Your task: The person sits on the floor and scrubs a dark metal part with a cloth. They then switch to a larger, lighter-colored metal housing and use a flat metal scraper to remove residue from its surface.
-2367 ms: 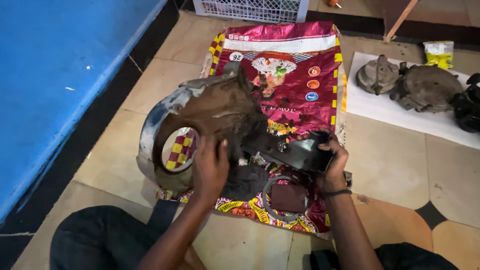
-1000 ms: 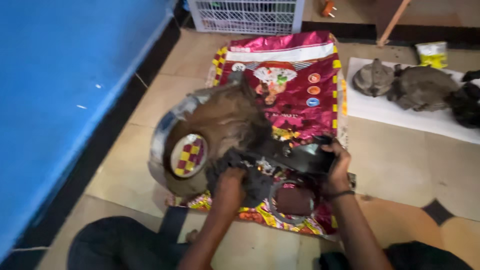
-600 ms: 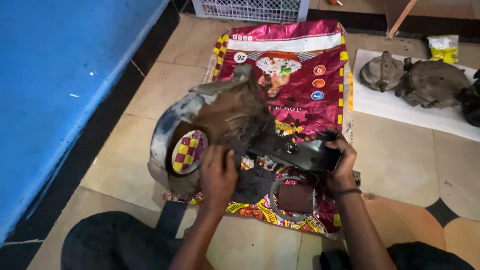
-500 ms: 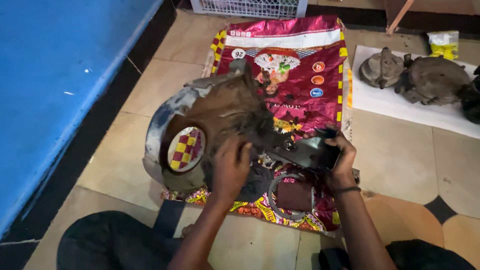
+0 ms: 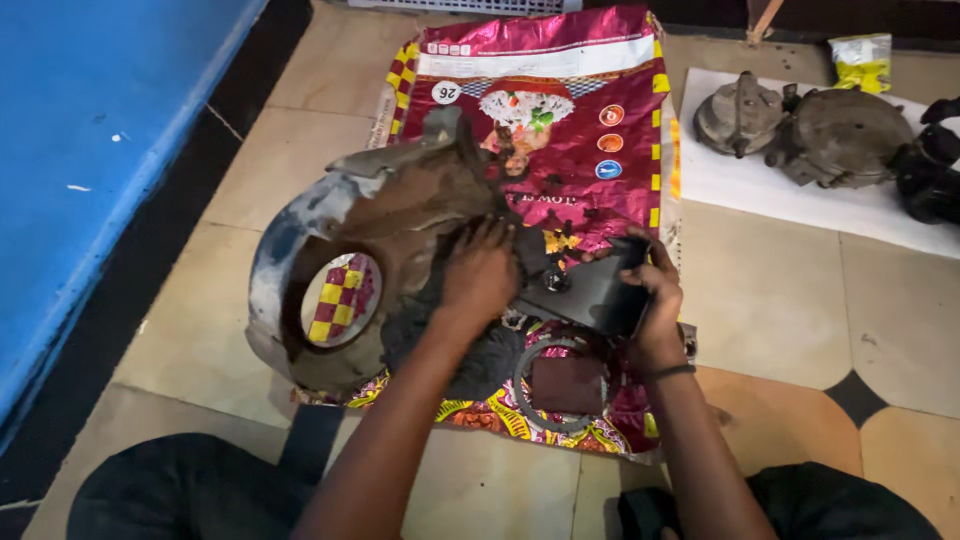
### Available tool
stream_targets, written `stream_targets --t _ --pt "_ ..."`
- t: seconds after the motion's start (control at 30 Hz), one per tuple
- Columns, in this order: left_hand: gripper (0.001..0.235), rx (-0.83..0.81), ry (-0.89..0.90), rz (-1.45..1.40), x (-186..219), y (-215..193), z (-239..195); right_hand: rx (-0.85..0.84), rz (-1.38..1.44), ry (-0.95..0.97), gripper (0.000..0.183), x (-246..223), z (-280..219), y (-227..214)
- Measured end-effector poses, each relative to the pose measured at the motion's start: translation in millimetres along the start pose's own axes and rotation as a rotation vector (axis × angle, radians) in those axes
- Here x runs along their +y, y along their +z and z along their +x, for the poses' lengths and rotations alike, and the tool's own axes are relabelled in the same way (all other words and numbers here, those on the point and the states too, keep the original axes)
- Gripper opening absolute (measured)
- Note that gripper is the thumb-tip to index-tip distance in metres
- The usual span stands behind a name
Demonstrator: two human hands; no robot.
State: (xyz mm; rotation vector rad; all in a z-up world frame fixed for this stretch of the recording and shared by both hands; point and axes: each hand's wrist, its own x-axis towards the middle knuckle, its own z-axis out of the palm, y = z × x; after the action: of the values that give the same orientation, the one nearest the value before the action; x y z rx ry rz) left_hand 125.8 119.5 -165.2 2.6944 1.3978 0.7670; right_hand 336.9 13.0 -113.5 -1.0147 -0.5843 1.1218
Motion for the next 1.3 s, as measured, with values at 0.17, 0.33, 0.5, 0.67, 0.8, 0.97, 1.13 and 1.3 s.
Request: stream_targets --t 0.17,0.33,0.5,0.67,0.8,0.97,1.13,1.3 --pt "0.037 -0.022 -0.013 -0.202 23.9 -19.3 -24.4 -0.054 0.087 -0.135 0.064 17.7 9.2 -5.7" --pt "0.034 -0.12 -0.093 -0.252 49.6 -60.7 -66.1 -0.028 0.118 -0.1 0.065 22.6 8.5 -8.5" --pt "0.026 -0.019 -0.027 -0.141 58.7 -72.8 -49.0 -0.017 0.048 -0.012 0.063 11.7 5.8 -8.3" --pt "0.032 -0.02 -0.096 -0.18 57.5 -67.6 -37.0 -0.021 0.107 -0.034 0.057 18.3 15.9 -11.3" --pt "0.034 -0.168 -0.375 -0.27 58.9 -56.0 -6.1 -0.041 0.071 -0.097 0.055 20.7 17.0 -17.7" --pt "0.026 -0.288 -0.53 -0.271 51.8 -37.1 12.2 0.001 0.13 -0.015 0.056 10.3 2.5 -3.9" --pt "0.023 -0.18 -0.51 -0.301 47.8 -22.6 9.2 -0.012 0.154 -0.05 0.059 7.8 3.2 -0.3" --pt "0.032 -0.042 -0.401 -0.302 59.9 -15.7 5.6 -0.009 0.18 0.007 0.061 5.0 1.6 1.6"
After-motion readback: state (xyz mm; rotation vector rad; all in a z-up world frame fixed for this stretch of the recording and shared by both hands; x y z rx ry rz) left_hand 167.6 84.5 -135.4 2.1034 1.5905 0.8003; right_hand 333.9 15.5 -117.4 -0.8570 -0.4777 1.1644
